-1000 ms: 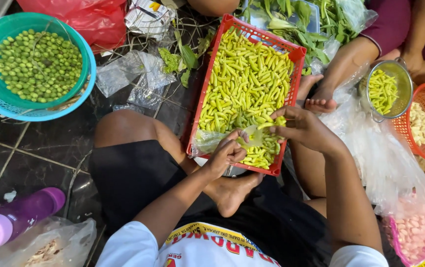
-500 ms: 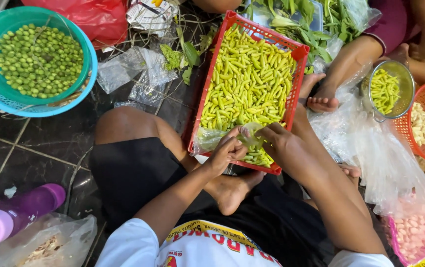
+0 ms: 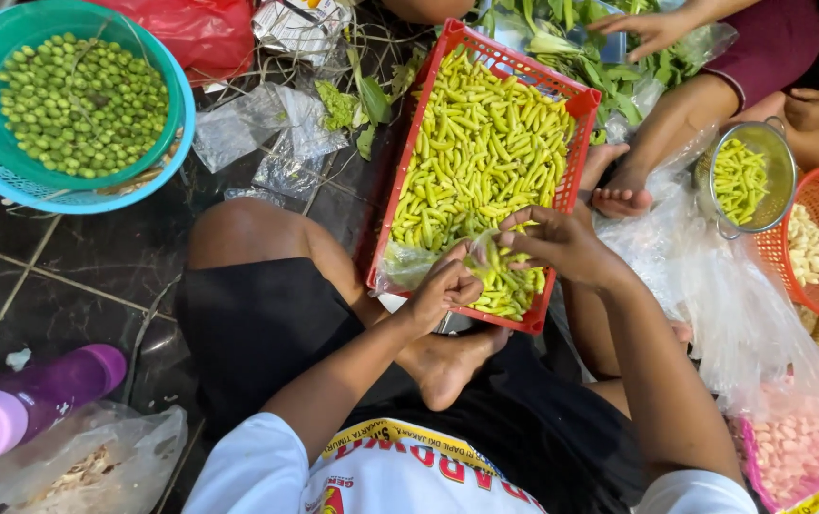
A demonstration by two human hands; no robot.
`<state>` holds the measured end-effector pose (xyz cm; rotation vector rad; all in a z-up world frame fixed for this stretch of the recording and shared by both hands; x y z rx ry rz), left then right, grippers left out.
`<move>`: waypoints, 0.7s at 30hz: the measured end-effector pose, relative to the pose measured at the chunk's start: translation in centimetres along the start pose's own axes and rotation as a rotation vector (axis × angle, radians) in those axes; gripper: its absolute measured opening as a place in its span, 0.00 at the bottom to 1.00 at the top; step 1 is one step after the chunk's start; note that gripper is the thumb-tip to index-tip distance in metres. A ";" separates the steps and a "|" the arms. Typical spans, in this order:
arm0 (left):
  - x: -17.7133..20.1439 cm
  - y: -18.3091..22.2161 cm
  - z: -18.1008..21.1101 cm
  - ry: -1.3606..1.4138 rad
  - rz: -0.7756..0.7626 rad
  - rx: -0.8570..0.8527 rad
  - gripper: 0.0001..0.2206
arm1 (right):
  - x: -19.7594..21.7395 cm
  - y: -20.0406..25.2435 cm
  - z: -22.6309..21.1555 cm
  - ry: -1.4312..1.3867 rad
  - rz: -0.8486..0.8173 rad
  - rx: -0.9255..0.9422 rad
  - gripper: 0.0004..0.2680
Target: Workers are sitting on the floor sorting and bagging green chilies from a crate into small plastic bags.
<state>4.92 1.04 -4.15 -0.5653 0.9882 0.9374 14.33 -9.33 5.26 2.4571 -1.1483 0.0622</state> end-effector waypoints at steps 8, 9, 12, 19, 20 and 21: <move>1.7 -0.7 -1.5 -0.020 -0.013 -0.011 0.13 | 0.1 0.6 0.8 -0.105 -0.004 -0.097 0.16; 1.8 -0.6 -1.6 -0.020 -0.012 -0.009 0.13 | -0.1 0.7 0.2 -0.107 -0.003 -0.098 0.16; 2.0 -0.8 -1.6 -0.025 -0.015 0.003 0.14 | -0.8 0.7 -1.5 -0.039 -0.103 -0.072 0.19; 1.5 -0.5 -1.4 -0.054 0.001 0.012 0.14 | -2.3 0.9 -1.7 0.664 -0.112 0.186 0.15; 1.2 -0.6 -0.9 -0.057 0.004 0.010 0.14 | -2.9 1.1 -2.5 0.733 -0.125 0.320 0.15; 1.3 -0.4 -0.9 -0.059 0.000 0.011 0.14 | -2.1 0.7 -2.3 0.734 -0.120 0.320 0.15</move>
Point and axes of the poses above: each hand's wrist, its own y-axis away from the middle knuckle, its own x-axis out of the back of the hand, z = x × y, the point moved 6 cm from there along -y, towards the middle knuckle, and after that the axes turned 13 degrees about x, right-handed, at the moved point
